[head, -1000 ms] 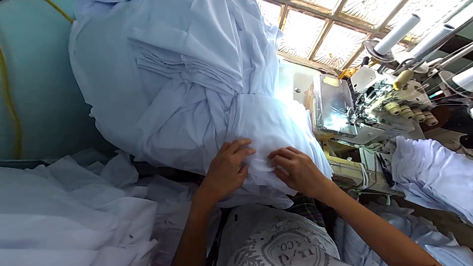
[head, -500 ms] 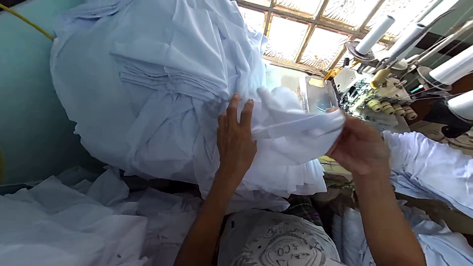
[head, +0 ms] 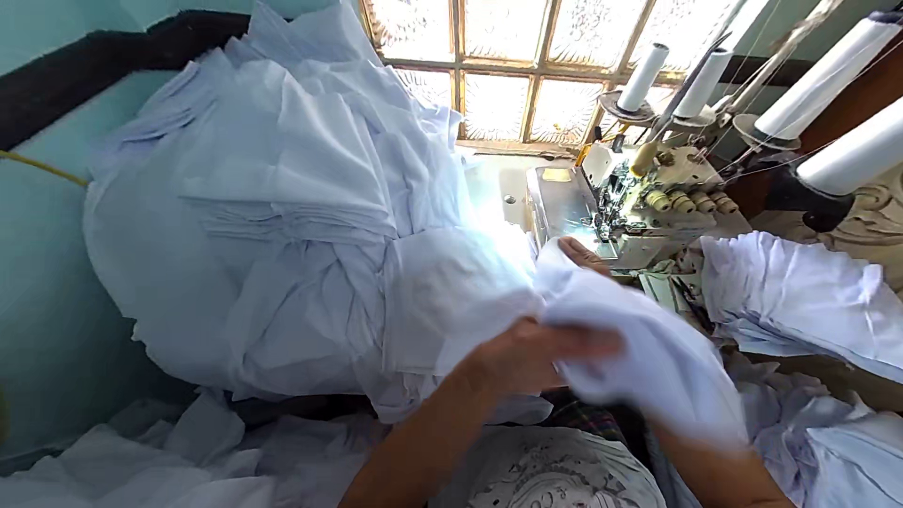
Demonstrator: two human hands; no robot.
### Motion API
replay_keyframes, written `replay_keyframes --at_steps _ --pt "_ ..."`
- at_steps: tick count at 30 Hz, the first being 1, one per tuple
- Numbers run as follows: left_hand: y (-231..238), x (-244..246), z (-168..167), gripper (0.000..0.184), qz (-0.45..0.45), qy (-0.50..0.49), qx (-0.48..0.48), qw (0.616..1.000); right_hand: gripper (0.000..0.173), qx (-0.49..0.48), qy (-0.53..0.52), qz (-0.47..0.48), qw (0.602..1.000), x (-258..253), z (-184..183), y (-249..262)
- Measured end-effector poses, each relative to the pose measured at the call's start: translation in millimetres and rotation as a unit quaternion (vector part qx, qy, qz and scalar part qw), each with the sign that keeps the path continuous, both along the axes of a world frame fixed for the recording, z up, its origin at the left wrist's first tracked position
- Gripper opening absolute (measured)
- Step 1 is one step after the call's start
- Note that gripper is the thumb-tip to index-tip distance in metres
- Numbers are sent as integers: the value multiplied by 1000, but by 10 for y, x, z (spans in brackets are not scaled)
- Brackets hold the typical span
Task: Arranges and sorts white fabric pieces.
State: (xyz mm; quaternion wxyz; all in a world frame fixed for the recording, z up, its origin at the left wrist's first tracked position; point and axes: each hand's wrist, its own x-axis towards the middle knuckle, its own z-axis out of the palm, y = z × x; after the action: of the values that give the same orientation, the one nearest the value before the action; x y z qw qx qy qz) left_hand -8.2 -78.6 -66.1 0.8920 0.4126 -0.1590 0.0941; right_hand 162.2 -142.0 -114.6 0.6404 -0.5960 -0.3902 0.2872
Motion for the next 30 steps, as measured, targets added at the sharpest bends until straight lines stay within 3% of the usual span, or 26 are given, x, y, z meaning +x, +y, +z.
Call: replay_keyframes --at_steps 2,4,5,7,8,9,11,12,13,15,16,19,20,23,24,25,27,30 --pt "-29 12 74 17 -128 -57 84 987 25 53 21 23 998 63 -72 159" --pt "159 53 140 17 -99 -11 221 970 25 62 -26 52 996 142 37 78" --pt "315 100 188 16 -49 23 346 937 26 75 -56 66 993 234 149 35" --pt "525 176 334 20 19 75 627 775 27 122 -73 82 986 469 436 8" --pt "531 147 400 20 35 71 696 714 27 139 -76 94 983 622 541 -16" --pt "518 76 454 19 29 43 714 698 27 153 -90 107 978 748 631 -43" --pt "593 -41 520 17 -44 -24 685 727 27 182 -121 144 965 901 809 -85" --pt "672 -72 538 15 -50 -11 692 720 26 189 -132 155 961 920 893 -107" --pt "749 -89 589 14 -25 44 737 674 25 191 -136 154 960 889 984 -127" --pt "854 -106 709 13 48 133 833 534 22 181 -133 128 966 638 1196 -136" --pt "898 -152 797 16 64 132 849 508 22 177 -149 133 964 570 1274 -128" --pt "1056 -375 1017 19 87 76 811 574 21 151 -258 149 943 569 1416 -100" --pt "1115 -442 1094 20 114 90 812 565 22 137 -330 136 924 595 1469 -73" --pt "1406 -539 1307 17 225 165 839 468 28 49 -600 -3 799 431 1627 127" --pt "1747 -549 1227 14 292 106 848 429 27 35 -651 -37 757 335 1665 248" --pt "2287 -504 1027 12 394 -6 845 362 26 29 -681 -70 728 245 1699 386" --pt "3001 -457 1054 21 474 -28 836 275 29 35 -705 -135 695 60 1798 694" --pt "3267 -551 1339 37 522 132 814 218 25 59 -698 -173 692 -242 1850 1230"
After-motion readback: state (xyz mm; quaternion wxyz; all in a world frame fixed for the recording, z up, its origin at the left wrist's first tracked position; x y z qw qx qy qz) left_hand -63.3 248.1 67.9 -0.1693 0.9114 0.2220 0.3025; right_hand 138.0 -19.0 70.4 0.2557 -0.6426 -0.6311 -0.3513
